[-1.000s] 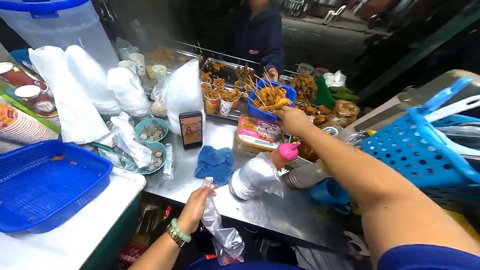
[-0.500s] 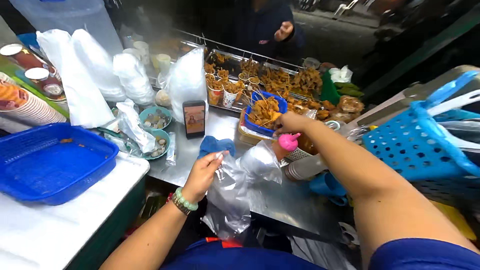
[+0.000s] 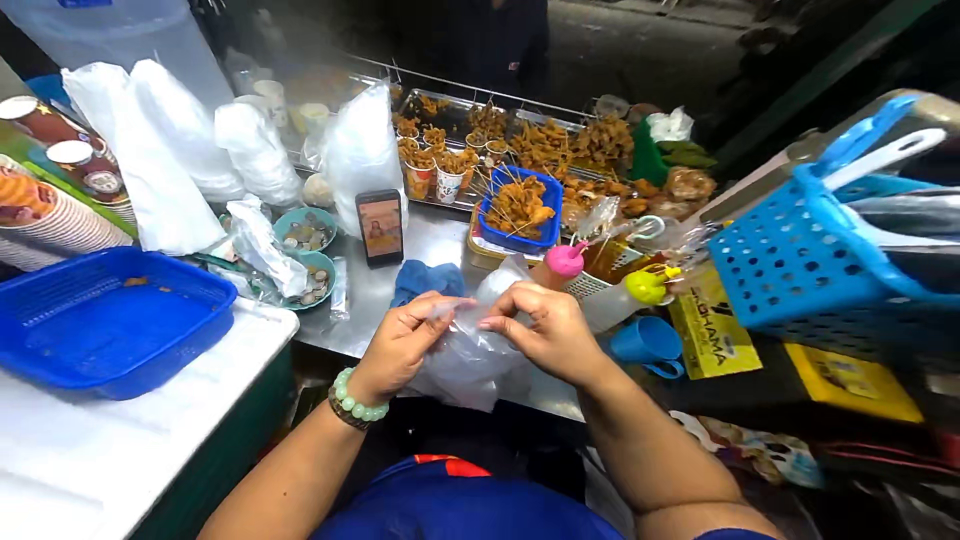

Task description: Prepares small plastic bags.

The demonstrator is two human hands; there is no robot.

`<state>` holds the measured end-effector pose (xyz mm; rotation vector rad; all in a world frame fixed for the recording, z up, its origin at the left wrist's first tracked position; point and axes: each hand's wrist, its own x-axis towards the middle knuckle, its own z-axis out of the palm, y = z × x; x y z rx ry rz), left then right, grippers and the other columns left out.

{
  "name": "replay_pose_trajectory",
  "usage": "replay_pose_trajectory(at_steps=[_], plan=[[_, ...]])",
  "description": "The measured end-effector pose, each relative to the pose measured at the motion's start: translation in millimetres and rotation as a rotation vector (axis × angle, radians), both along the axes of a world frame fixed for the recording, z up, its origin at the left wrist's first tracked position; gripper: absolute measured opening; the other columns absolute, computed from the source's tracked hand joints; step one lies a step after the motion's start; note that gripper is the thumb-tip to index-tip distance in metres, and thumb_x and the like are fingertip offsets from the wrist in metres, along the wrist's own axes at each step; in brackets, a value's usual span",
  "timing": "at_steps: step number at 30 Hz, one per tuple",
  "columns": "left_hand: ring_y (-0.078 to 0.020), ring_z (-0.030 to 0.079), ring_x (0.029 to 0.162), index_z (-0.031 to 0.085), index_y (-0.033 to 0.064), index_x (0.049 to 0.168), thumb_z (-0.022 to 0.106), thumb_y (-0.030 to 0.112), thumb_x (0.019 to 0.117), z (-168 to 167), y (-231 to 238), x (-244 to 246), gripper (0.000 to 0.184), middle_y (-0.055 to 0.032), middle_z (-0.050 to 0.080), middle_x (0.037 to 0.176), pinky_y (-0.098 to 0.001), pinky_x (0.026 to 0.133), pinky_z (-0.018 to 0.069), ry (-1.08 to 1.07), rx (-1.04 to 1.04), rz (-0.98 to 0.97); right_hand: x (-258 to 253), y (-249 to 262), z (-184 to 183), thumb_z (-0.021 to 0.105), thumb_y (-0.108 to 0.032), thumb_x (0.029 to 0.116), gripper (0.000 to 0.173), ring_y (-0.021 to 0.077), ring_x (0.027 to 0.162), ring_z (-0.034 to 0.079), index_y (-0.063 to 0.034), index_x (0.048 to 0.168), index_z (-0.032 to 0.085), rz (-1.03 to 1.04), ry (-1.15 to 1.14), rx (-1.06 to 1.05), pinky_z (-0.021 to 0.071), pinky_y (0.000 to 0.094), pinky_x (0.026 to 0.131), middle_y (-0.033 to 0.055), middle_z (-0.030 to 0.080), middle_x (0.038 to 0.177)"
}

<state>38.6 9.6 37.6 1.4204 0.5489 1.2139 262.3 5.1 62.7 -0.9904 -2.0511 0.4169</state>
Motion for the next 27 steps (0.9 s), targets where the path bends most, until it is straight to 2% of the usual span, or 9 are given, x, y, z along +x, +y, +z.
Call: replay_pose_trajectory(at_steps=[4, 9, 12, 14, 19, 22, 24, 25, 27], plan=[[-0.0058, 0.067, 0.102, 0.065, 0.0003, 0.128, 0.072, 0.009, 0.0924, 0, -9, 9, 0.037, 0.0007, 0.068, 0.118, -0.0264, 0.093, 0.0577, -0.020, -0.030, 0.036, -13, -13, -16, 0.063, -0.018, 0.0991, 0.023, 0.0023, 0.085, 0.067, -0.0015, 0.090, 0.076, -0.032, 0.136, 0.008, 0.0527, 0.0174, 0.082, 0.0048, 0.073, 0.087], [-0.0047, 0.067, 0.095, 0.073, 0.0022, 0.096, 0.068, 0.004, 0.0937, -8, -19, 31, 0.006, 0.0004, 0.070, 0.102, -0.0238, 0.086, 0.0574, -0.019, -0.061, 0.187, -25, -31, -21, 0.052, -0.015, 0.1037, 0.029, -0.0016, 0.082, 0.066, -0.0002, 0.096, 0.076, -0.095, 0.158, -0.145, 0.0519, 0.0161, 0.078, 0.0047, 0.074, 0.087], [-0.0021, 0.066, 0.086, 0.072, 0.0099, 0.092, 0.063, 0.015, 0.1002, -11, -25, 33, 0.013, 0.0055, 0.070, 0.094, -0.0228, 0.080, 0.0567, -0.148, -0.205, -0.018, -23, -39, -30, 0.051, -0.016, 0.1051, 0.030, -0.0048, 0.085, 0.065, -0.0001, 0.100, 0.076, -0.126, 0.245, -0.198, 0.0520, 0.0152, 0.081, 0.0025, 0.074, 0.091], [-0.0036, 0.069, 0.079, 0.075, 0.0123, 0.092, 0.069, 0.025, 0.0974, -12, -32, 32, 0.015, 0.0038, 0.074, 0.086, -0.0238, 0.076, 0.0585, -0.294, -0.336, -0.203, -18, -40, -39, 0.050, -0.008, 0.1043, 0.027, -0.0024, 0.095, 0.068, 0.0023, 0.105, 0.075, -0.108, 0.447, -0.207, 0.0554, 0.0178, 0.090, 0.0023, 0.076, 0.099], [-0.0111, 0.073, 0.081, 0.065, 0.0140, 0.102, 0.069, 0.006, 0.0898, -9, -33, 26, 0.015, -0.0025, 0.075, 0.088, -0.0303, 0.078, 0.0618, -0.432, -0.525, -0.193, 6, -50, -39, 0.050, -0.013, 0.1064, 0.025, 0.0070, 0.078, 0.072, -0.0156, 0.102, 0.074, 0.209, 1.284, -0.622, 0.0618, 0.0270, 0.078, -0.0010, 0.076, 0.086], [-0.0033, 0.070, 0.077, 0.072, 0.0095, 0.099, 0.063, 0.010, 0.0961, -6, -16, 20, 0.010, 0.0031, 0.074, 0.085, -0.0219, 0.073, 0.0591, -0.242, -0.263, -0.163, 27, -50, -40, 0.063, -0.012, 0.0985, 0.019, -0.0032, 0.080, 0.065, -0.0190, 0.113, 0.073, 0.326, 0.976, -0.436, 0.0552, 0.0159, 0.075, -0.0093, 0.072, 0.090], [0.0045, 0.061, 0.080, 0.075, 0.0076, 0.089, 0.059, 0.013, 0.0995, 0, -1, 18, 0.020, 0.0087, 0.067, 0.084, -0.0152, 0.076, 0.0510, 0.168, 0.117, -0.073, 36, -45, -30, 0.058, -0.010, 0.0939, 0.021, -0.0039, 0.088, 0.054, -0.0135, 0.097, 0.078, 0.045, 0.475, -0.122, 0.0442, 0.0121, 0.080, -0.0083, 0.060, 0.089], [0.0012, 0.059, 0.084, 0.076, 0.0037, 0.093, 0.057, 0.015, 0.1007, 6, 5, 21, 0.023, 0.0030, 0.065, 0.087, -0.0180, 0.079, 0.0484, 0.387, 0.262, -0.015, 37, -42, -22, 0.053, -0.010, 0.0927, 0.027, 0.0051, 0.089, 0.054, -0.0136, 0.095, 0.080, -0.129, 0.224, -0.012, 0.0439, 0.0212, 0.083, -0.0008, 0.059, 0.088], [-0.0120, 0.065, 0.097, 0.070, 0.0001, 0.125, 0.053, 0.016, 0.1013, 19, 13, 31, 0.033, -0.0117, 0.070, 0.108, -0.0319, 0.088, 0.0527, 0.640, 0.266, 0.020, 32, -31, -7, 0.049, -0.012, 0.0950, 0.034, 0.0227, 0.092, 0.061, -0.0075, 0.111, 0.079, -0.333, -0.065, 0.019, 0.0509, 0.0403, 0.084, 0.0132, 0.063, 0.096]])
